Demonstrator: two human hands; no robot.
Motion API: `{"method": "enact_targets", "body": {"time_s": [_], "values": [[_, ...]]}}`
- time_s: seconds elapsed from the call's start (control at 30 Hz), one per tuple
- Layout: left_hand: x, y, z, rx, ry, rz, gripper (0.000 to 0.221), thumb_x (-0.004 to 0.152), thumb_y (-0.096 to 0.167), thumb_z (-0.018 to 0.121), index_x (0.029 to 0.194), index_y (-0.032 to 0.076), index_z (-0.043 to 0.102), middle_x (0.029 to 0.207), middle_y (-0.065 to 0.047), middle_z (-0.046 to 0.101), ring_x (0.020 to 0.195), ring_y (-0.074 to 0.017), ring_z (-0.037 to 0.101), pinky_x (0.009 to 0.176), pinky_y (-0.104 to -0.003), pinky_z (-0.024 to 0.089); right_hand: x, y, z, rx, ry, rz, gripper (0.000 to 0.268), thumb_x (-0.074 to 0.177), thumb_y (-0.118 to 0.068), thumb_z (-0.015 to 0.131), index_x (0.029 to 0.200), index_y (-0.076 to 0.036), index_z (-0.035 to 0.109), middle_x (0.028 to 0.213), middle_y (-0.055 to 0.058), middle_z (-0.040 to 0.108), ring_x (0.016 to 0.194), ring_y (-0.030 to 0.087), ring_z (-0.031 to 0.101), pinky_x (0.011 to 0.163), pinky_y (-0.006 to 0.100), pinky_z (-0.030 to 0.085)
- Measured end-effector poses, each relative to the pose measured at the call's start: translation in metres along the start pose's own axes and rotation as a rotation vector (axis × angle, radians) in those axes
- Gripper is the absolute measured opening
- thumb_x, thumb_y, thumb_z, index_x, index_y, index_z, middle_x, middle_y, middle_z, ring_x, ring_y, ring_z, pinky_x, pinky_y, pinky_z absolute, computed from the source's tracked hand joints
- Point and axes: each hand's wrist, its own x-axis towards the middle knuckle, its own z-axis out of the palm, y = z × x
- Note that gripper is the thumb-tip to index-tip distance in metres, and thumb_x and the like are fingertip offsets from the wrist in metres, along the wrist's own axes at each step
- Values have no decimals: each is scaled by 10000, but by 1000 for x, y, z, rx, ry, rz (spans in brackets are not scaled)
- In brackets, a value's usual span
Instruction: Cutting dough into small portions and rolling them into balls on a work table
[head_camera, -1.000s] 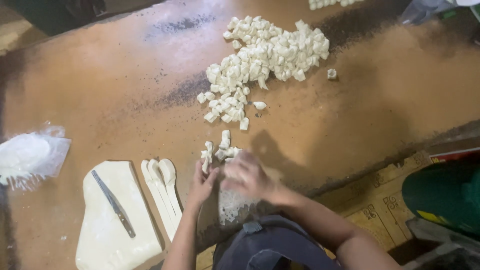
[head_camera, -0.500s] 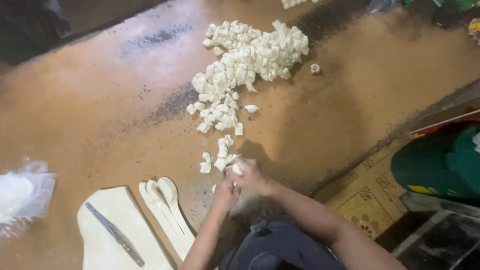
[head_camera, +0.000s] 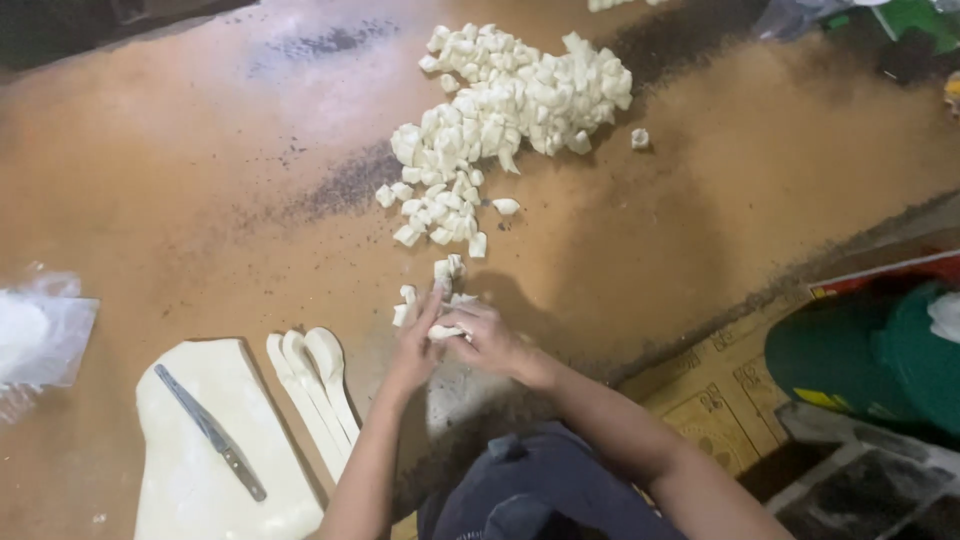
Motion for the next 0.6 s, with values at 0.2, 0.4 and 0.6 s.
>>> {"method": "enact_targets", "body": {"time_s": [0.2,0.4,0.6], "values": [[-41,-73,88,102,-58,-579,260,921,134,658,669,193,633,513,64,458,459,-96,391,452,-264,342,-47,69,35,-119,179,132,285,875,-346,758,778,-127,604,619,79,632,557,300,679,474,368,492],[-39,36,47,-98,-26,-425,131,864,52,715,970,92,782,796,-102,773,704,-204,707,675,-325,560,-52,102,16,-509,-560,635,679,803,-380,775,1392,-132,545,1249,143,585,1201,363,590,992,663,454],[-21,41,11,71,-70,69,1049,702,-256,551,1611,60,135,1487,-384,308,1407,-606,260,1104,-656,342,-5,-26,-24,130,-134,-30,278,900,-294,749,1026,-52,698,899,173,678,817,403,698,750,495,555]]}}
